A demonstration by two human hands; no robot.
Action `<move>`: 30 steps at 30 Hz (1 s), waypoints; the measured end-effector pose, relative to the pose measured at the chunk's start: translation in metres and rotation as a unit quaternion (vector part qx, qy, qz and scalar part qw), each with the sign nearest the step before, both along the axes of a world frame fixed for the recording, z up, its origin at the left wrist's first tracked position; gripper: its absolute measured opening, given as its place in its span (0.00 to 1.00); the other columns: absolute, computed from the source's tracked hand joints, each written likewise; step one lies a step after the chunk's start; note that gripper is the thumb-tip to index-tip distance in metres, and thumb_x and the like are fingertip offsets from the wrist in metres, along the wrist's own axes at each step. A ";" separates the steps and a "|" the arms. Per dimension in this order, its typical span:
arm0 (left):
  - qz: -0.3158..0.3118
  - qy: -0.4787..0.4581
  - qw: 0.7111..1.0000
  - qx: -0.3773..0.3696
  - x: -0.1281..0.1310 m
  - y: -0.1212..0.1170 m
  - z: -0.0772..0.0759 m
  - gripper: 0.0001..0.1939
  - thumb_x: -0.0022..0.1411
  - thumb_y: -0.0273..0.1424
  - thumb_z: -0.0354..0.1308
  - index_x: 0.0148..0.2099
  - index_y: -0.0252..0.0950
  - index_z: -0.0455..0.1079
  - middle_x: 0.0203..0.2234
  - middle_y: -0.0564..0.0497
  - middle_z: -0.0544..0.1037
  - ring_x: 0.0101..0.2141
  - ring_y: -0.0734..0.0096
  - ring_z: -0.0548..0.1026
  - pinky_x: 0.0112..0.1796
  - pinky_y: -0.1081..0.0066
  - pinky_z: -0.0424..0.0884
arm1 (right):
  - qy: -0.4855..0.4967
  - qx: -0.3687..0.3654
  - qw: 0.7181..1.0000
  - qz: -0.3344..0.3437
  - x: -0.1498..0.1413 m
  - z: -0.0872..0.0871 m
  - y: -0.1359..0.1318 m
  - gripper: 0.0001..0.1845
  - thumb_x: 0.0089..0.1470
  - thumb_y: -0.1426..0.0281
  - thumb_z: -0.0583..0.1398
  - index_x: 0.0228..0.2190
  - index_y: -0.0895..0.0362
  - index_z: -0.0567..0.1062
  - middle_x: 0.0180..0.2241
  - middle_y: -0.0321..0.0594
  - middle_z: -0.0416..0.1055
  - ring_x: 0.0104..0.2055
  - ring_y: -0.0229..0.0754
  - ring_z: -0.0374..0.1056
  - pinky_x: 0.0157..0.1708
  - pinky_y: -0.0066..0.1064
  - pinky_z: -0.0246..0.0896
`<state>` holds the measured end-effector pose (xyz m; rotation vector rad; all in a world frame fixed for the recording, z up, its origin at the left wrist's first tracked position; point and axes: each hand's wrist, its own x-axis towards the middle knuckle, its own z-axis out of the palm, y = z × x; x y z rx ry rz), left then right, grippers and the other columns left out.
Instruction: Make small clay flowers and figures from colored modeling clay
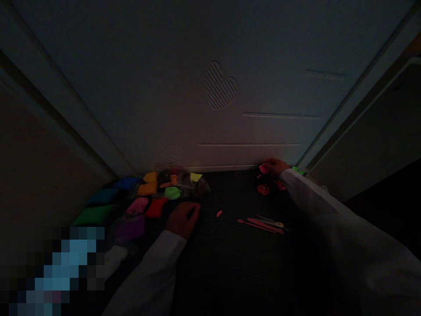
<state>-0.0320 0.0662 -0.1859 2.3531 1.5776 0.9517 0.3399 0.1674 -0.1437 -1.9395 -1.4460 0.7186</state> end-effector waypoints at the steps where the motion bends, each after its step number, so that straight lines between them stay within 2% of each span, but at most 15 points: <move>1: -0.004 0.002 1.000 0.001 0.000 0.000 0.000 0.13 0.55 0.35 0.47 0.35 0.34 0.69 0.31 0.49 0.75 0.34 0.69 0.72 0.36 0.70 0.68 | -0.001 -0.001 1.000 0.002 0.000 0.000 0.001 0.18 0.42 0.60 0.57 0.34 0.58 0.71 0.29 0.40 0.72 0.23 0.33 0.64 0.18 0.22 0.56; 9: 0.000 -0.003 1.000 -0.001 0.001 0.001 -0.003 0.12 0.55 0.35 0.48 0.35 0.34 0.69 0.31 0.48 0.75 0.34 0.68 0.72 0.36 0.69 0.68 | -0.006 -0.012 1.000 0.008 -0.001 0.003 0.007 0.15 0.38 0.60 0.59 0.26 0.59 0.73 0.20 0.37 0.69 0.20 0.32 0.61 0.17 0.23 0.53; 17: -0.003 -0.004 1.000 -0.009 0.001 0.000 0.001 0.12 0.55 0.34 0.47 0.35 0.35 0.69 0.31 0.48 0.75 0.34 0.69 0.71 0.37 0.69 0.67 | 0.024 -0.045 0.998 0.023 -0.001 0.009 0.008 0.13 0.38 0.62 0.60 0.22 0.60 0.72 0.14 0.32 0.63 0.15 0.30 0.56 0.14 0.23 0.48; 25: 0.005 -0.025 1.000 -0.018 0.001 0.001 0.000 0.12 0.53 0.35 0.48 0.34 0.35 0.69 0.31 0.48 0.75 0.35 0.67 0.72 0.37 0.67 0.67 | 0.112 -0.040 0.993 -0.013 -0.004 0.011 0.008 0.10 0.35 0.67 0.63 0.23 0.58 0.70 0.14 0.31 0.63 0.14 0.30 0.56 0.13 0.22 0.47; 30: 0.016 -0.079 0.995 -0.050 0.003 -0.002 0.008 0.13 0.53 0.36 0.49 0.36 0.36 0.69 0.33 0.48 0.75 0.37 0.66 0.71 0.40 0.66 0.66 | 0.209 -0.010 0.978 0.002 -0.015 0.026 -0.008 0.10 0.35 0.68 0.62 0.23 0.57 0.69 0.17 0.31 0.65 0.17 0.30 0.59 0.15 0.22 0.52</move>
